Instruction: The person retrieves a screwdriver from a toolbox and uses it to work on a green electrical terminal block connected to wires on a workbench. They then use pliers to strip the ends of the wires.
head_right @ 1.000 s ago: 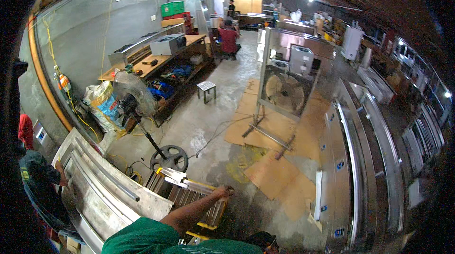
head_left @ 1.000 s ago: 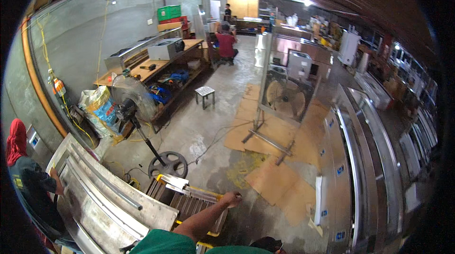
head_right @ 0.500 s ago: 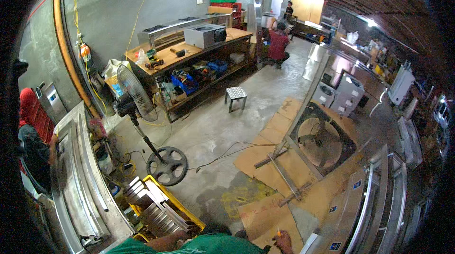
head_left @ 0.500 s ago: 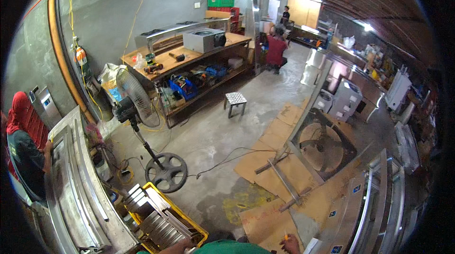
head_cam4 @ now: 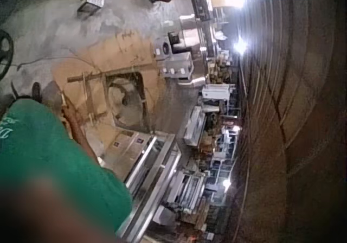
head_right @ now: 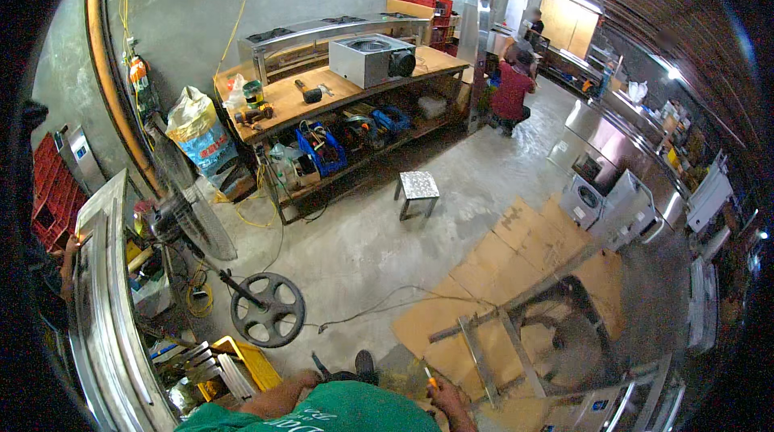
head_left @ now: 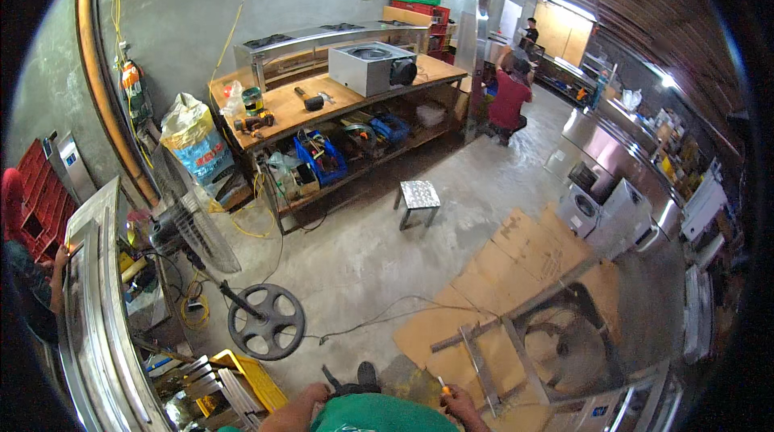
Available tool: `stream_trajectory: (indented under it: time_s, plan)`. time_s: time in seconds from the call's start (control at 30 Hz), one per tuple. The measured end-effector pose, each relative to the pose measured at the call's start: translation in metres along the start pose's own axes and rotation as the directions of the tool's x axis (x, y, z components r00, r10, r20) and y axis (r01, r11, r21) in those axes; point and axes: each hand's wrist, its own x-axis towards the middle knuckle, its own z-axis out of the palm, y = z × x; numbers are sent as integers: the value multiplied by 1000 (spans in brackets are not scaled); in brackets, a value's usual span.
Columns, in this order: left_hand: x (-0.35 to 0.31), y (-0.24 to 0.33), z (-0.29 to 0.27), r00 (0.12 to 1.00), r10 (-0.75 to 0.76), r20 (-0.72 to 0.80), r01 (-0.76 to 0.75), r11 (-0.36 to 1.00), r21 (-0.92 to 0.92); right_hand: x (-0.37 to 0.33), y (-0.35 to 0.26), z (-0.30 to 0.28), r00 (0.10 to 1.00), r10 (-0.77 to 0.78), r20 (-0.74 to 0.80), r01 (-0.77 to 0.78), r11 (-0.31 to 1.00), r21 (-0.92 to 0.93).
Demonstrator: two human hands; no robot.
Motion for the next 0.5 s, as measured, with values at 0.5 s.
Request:
stream_trajectory:
  time_s: [0.5]
  plan:
    - [144,82,-380,924,-201,-325,40,897,-440,337,-120,-101,967,250,-52,-255,953,-164]
